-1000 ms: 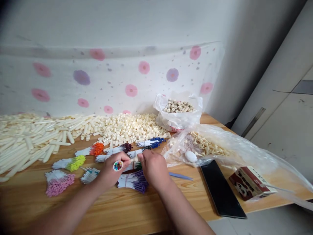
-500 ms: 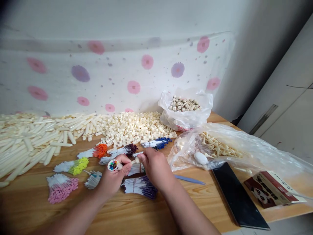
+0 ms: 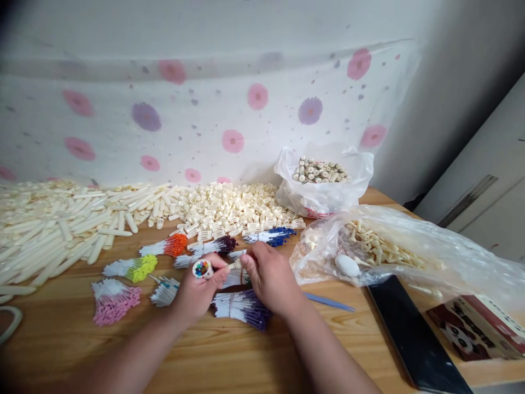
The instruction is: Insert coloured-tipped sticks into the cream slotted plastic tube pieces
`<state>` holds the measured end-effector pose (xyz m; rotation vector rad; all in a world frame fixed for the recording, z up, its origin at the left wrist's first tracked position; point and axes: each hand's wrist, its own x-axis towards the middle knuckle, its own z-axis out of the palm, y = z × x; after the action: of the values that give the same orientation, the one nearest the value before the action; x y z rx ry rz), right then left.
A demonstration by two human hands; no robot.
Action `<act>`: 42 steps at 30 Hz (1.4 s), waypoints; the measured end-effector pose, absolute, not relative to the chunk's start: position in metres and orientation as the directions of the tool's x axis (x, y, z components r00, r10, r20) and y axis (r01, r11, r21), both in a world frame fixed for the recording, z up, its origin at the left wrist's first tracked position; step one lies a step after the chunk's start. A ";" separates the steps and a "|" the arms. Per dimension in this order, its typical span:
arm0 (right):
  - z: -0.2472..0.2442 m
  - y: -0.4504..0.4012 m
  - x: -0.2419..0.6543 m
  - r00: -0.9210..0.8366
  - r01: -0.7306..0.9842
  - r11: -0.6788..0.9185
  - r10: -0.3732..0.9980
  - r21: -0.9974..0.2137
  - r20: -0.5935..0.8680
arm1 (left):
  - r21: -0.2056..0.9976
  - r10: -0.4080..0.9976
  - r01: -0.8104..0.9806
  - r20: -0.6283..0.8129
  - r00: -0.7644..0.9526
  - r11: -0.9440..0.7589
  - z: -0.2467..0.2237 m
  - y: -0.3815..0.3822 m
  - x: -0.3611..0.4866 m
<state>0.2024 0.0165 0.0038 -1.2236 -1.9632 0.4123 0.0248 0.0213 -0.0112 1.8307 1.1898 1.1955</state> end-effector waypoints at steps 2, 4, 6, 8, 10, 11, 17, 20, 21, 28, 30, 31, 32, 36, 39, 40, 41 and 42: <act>0.004 0.015 0.205 -0.271 0.588 0.519 0.849 -0.621 0.453 | 0.861 0.924 0.339 0.335 0.186 -0.380 -0.013 0.023 0.023; 0.003 0.014 0.207 -0.266 0.606 0.498 0.862 -0.620 0.432 | 0.849 0.918 0.352 0.342 0.202 -0.394 -0.015 0.024 0.022; 0.002 0.014 0.208 -0.249 0.614 0.477 0.873 -0.629 0.419 | 0.834 0.910 0.370 0.351 0.220 -0.410 -0.016 0.025 0.021; 0.001 0.014 0.209 -0.237 0.581 0.490 0.866 -0.650 0.440 | 0.828 0.909 0.379 0.349 0.227 -0.413 -0.017 0.025 0.021; 0.001 0.016 0.210 -0.247 0.525 0.530 0.844 -0.666 0.476 | 0.832 0.912 0.377 0.344 0.223 -0.406 -0.017 0.026 0.021; 0.001 0.016 0.209 -0.256 0.512 0.545 0.835 -0.664 0.488 | 0.834 0.914 0.378 0.340 0.222 -0.402 -0.017 0.026 0.021; 0.001 0.017 0.201 -0.181 0.699 0.435 0.876 -0.568 0.448 | 0.817 0.915 0.413 0.339 0.218 -0.402 -0.018 0.029 0.020; 0.003 0.017 0.199 -0.201 0.621 0.488 0.855 -0.613 0.477 | 0.835 0.918 0.385 0.329 0.221 -0.392 -0.018 0.029 0.019; 0.003 0.017 0.199 -0.218 0.587 0.515 0.844 -0.625 0.491 | 0.842 0.919 0.374 0.326 0.222 -0.389 -0.018 0.029 0.019; 0.000 0.018 0.197 -0.147 0.676 0.409 0.890 -0.613 0.432 | 0.840 0.919 0.382 0.316 0.234 -0.386 -0.015 0.026 0.021; 0.000 0.018 0.198 -0.180 0.615 0.468 0.867 -0.635 0.464 | 0.843 0.923 0.381 0.312 0.225 -0.378 -0.015 0.026 0.020; 0.001 0.018 0.199 -0.203 0.584 0.499 0.854 -0.640 0.479 | 0.846 0.924 0.380 0.310 0.222 -0.375 -0.015 0.026 0.020; 0.001 0.018 0.199 -0.221 0.569 0.516 0.846 -0.640 0.485 | 0.847 0.925 0.379 0.307 0.226 -0.374 -0.015 0.026 0.020; -0.001 0.019 0.195 -0.181 0.636 0.435 0.887 -0.637 0.424 | 0.822 0.912 0.399 0.339 0.233 -0.407 -0.013 0.025 0.022; -0.002 0.018 0.194 -0.141 0.615 0.403 0.902 -0.677 0.409 | 0.805 0.906 0.417 0.374 0.198 -0.423 -0.010 0.023 0.025; -0.002 0.017 0.195 -0.149 0.586 0.429 0.891 -0.687 0.429 | 0.813 0.909 0.408 0.370 0.190 -0.416 -0.009 0.023 0.025; -0.001 0.015 0.196 -0.161 0.553 0.464 0.874 -0.692 0.458 | 0.828 0.915 0.389 0.361 0.182 -0.404 -0.008 0.023 0.025; 0.000 0.014 0.197 -0.179 0.519 0.501 0.856 -0.692 0.485 | 0.845 0.920 0.364 0.350 0.177 -0.392 -0.007 0.023 0.025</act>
<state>0.1970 0.0140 -0.0002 -1.1457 -1.8453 0.4701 0.0249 0.0225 -0.0074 1.8560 1.2081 1.1897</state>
